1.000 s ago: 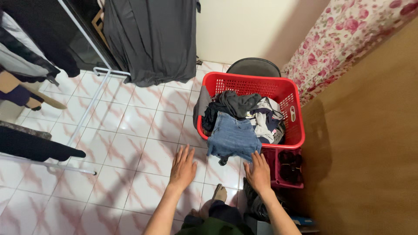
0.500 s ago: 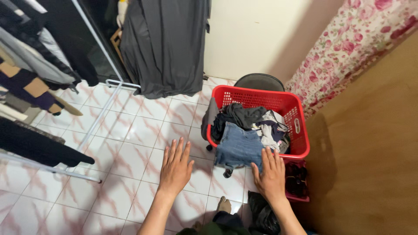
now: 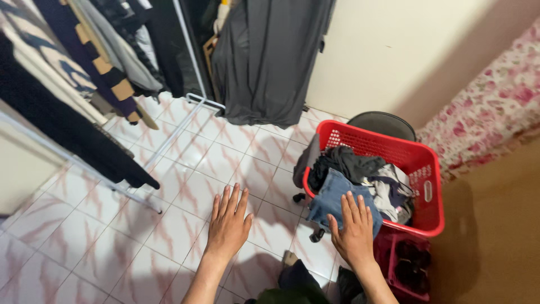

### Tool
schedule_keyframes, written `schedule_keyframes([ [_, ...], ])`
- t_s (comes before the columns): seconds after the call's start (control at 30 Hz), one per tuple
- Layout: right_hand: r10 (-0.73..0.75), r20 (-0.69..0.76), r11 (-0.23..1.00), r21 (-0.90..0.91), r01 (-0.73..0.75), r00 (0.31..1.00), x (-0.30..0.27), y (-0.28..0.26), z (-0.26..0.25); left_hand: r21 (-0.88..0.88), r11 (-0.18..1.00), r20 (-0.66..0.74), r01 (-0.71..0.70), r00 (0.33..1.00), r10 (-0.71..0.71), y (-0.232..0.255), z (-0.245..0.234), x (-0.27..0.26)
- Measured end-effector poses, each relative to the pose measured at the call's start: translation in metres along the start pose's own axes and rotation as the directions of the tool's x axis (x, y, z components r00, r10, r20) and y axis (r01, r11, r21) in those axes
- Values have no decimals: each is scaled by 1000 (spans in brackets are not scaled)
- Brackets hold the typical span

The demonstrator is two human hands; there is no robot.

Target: The person takes clothes from a red laundry basket, places them on hangers, and hangs them on a white clothing rack. The person handles denim shorts and black pants, folding them onto hangers before placing them on the rack.

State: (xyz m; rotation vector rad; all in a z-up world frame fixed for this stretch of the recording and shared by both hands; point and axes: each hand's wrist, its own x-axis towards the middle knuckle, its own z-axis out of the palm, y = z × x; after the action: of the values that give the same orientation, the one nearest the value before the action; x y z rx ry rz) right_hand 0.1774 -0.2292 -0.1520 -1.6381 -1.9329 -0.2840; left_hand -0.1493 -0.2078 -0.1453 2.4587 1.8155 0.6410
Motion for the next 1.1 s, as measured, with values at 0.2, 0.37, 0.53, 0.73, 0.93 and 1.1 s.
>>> schedule_keyframes([
  [0.2, -122, 15, 990, 69, 120, 992, 47, -17, 26, 39, 997, -51, 67, 997, -65, -23, -13, 9],
  [0.37, -203, 44, 973, 125, 196, 978, 105, -34, 56, 86, 987, -87, 132, 988, -125, -46, -22, 36],
  [0.53, -303, 26, 935, 200, 292, 953, 180, -53, 92, 100, 979, -128, 178, 978, -164, -75, -30, 85],
  [0.73, -396, 3, 891, 244, 383, 918, 268, -67, 126, 101, 973, -225, 207, 957, -181, -102, -45, 153],
  [0.93, -465, -34, 836, 310, 452, 884, 335, -80, 153, 126, 977, -349, 171, 930, -118, -120, -53, 206],
  [1.1, -506, -35, 807, 334, 487, 862, 377, -95, 170, 130, 976, -360, 175, 925, -118, -136, -63, 238],
])
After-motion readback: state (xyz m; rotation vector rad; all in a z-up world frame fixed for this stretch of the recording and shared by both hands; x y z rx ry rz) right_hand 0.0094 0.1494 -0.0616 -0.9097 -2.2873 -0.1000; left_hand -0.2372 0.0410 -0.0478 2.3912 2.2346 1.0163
